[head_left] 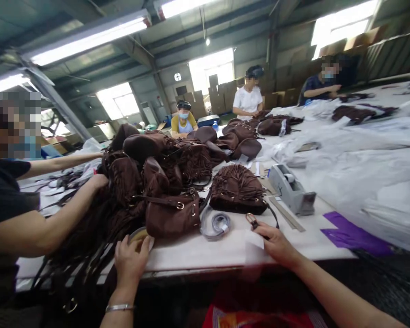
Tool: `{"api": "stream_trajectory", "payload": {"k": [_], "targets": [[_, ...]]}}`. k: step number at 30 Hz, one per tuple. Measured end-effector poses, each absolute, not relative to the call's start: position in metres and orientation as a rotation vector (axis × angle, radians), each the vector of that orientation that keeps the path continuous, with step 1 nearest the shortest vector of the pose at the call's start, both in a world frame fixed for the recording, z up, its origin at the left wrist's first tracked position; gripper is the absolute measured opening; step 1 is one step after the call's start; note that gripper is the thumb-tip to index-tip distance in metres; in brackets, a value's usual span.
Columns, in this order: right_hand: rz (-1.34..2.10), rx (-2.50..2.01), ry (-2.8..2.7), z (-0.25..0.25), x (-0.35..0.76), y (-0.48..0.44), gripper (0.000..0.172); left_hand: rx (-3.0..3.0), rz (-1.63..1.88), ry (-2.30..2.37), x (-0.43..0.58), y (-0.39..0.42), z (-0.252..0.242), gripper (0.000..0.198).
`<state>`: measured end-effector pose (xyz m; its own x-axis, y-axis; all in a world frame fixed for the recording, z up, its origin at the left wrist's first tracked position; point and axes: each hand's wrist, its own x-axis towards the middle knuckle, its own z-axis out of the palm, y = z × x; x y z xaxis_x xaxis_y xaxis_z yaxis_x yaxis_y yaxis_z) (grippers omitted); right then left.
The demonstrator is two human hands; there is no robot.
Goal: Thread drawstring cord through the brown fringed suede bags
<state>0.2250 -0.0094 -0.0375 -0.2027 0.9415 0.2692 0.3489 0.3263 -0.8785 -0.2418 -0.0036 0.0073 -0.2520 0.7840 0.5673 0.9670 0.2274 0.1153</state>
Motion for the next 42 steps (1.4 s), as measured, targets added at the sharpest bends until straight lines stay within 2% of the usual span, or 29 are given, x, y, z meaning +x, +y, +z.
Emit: {"api": "stream_trajectory", "payload": {"k": [3,6,10,14,16,19,22,26,33,39,42], "targets": [[0.87,-1.147,-1.697,-0.038,0.225,-0.009,0.04,-1.588,-1.041,-1.824,-0.201,-0.016,0.01,0.027],[0.882,-1.149,-1.652,-0.039,0.225,-0.009,0.046,-2.096,-1.292,-1.661,-0.126,-0.03,0.015,0.011],[0.91,-1.164,-1.615,-0.039,0.226,-0.011,0.046,-2.723,-1.215,-1.596,-0.025,-0.028,0.023,0.037],[0.89,-1.064,-1.681,-0.036,0.229,-0.013,0.041,-2.88,-1.319,-1.621,0.03,-0.008,0.028,0.019],[0.87,-1.02,-1.697,-0.035,0.23,-0.013,0.037,-2.984,-1.37,-1.586,0.045,-0.001,0.028,0.026],[0.826,-1.014,-1.717,-0.039,0.232,-0.011,0.04,-3.1,-1.459,-1.544,0.056,0.0,0.026,0.018],[0.784,-1.02,-1.73,-0.044,0.232,-0.011,0.045,-3.096,-1.553,-1.62,0.06,-0.002,0.023,0.018],[0.796,-1.017,-1.728,-0.04,0.234,-0.013,0.042,-3.001,-1.617,-1.746,0.059,-0.002,0.024,0.017],[0.916,-0.982,-1.654,-0.041,0.237,-0.016,0.031,-2.833,-1.543,-1.815,0.046,-0.001,0.038,0.031],[1.066,-0.999,-1.474,-0.057,0.232,-0.015,0.06,-2.77,-1.412,-1.96,0.022,-0.005,0.039,0.024],[1.05,-1.042,-1.444,-0.041,0.237,-0.021,0.05,-2.755,-1.345,-1.98,0.014,-0.008,0.033,0.02]]}}
